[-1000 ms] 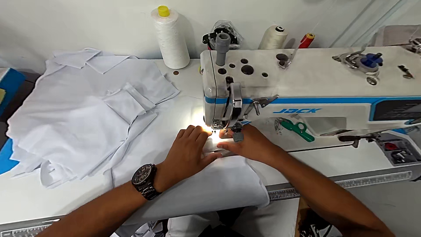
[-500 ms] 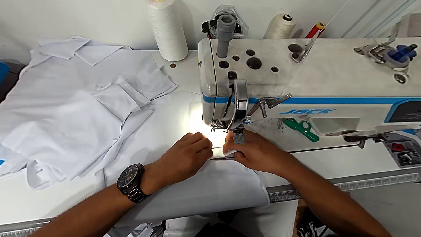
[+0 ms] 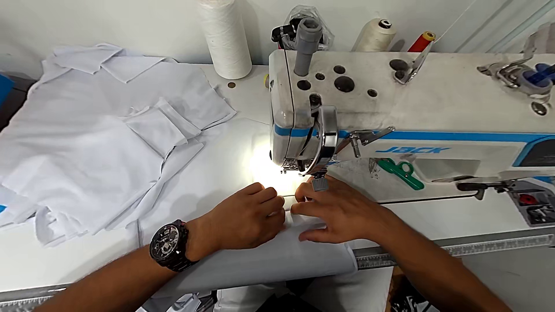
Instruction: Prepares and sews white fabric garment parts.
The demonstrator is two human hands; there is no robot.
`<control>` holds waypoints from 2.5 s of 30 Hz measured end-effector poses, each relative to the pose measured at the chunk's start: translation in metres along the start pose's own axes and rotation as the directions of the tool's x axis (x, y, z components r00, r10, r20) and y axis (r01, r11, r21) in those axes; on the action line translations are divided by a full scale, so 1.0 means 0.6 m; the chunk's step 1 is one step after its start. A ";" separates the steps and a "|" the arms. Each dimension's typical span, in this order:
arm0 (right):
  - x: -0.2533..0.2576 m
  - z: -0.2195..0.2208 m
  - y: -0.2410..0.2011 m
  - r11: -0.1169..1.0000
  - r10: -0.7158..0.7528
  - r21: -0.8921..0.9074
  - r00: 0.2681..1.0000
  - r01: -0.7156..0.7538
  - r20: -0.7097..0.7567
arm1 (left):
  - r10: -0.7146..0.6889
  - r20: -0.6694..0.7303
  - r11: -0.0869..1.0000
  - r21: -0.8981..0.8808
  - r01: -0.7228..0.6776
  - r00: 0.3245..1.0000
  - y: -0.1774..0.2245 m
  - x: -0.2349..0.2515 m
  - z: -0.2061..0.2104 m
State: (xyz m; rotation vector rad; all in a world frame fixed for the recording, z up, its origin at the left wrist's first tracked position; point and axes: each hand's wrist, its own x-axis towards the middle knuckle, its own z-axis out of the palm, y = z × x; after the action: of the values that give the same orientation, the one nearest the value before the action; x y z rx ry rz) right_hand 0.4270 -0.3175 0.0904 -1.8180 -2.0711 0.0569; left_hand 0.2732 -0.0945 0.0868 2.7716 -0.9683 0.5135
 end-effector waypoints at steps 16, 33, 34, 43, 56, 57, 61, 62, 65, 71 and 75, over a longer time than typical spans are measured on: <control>0.009 0.017 -0.019 0.992 0.079 -0.086 0.992 -0.088 -0.097 | -0.294 -0.023 0.940 -0.189 0.285 0.956 0.010 0.001 0.009; 0.000 -0.002 -0.002 0.925 0.355 -0.096 0.928 -0.366 -0.116 | -0.655 -0.066 0.754 0.003 0.657 0.752 0.009 0.008 0.017; -0.001 -0.001 0.001 0.929 0.342 -0.102 0.932 -0.354 -0.121 | -0.666 -0.048 0.743 0.045 0.668 0.744 0.004 0.008 0.018; 0.019 -0.008 0.016 0.954 0.104 -0.262 0.982 -0.143 -0.158 | -0.704 0.076 0.709 0.116 0.695 0.706 -0.032 0.030 0.031; 0.015 0.044 0.062 0.990 0.112 0.107 0.982 -0.096 -0.152 | -0.123 -0.033 0.969 -0.218 0.113 0.992 -0.094 -0.024 -0.009; 0.015 0.044 0.061 0.991 0.101 0.102 0.984 -0.087 -0.145 | -0.117 -0.041 0.976 -0.191 0.107 0.992 -0.092 -0.024 -0.009; 0.019 0.037 0.055 0.990 0.118 0.090 0.991 -0.112 -0.064 | -0.162 -0.132 0.979 -0.143 0.143 0.978 -0.078 -0.015 -0.015; 0.021 0.036 0.054 0.984 0.149 0.104 0.988 -0.144 -0.036 | -0.175 -0.173 0.976 -0.158 0.148 0.969 -0.073 -0.011 -0.016; 0.030 0.033 0.051 0.982 0.158 0.096 0.987 -0.160 0.031 | -0.183 -0.262 0.975 -0.169 0.142 0.948 -0.056 0.000 -0.009; 0.049 0.016 0.033 0.994 0.103 -0.052 0.989 -0.098 0.104 | -0.231 -0.233 0.967 -0.163 0.197 0.945 -0.051 0.002 -0.002; 0.028 0.018 0.034 0.972 0.205 -0.098 0.976 -0.212 -0.080 | -0.465 0.039 0.883 -0.043 0.466 0.884 -0.072 -0.006 0.004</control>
State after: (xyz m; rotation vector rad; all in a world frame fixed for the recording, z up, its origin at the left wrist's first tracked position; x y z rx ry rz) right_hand 0.4417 -0.2955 0.0789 -2.0656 -1.8610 -0.0606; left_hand 0.2985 -0.0593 0.0816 2.8267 -0.2813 0.3645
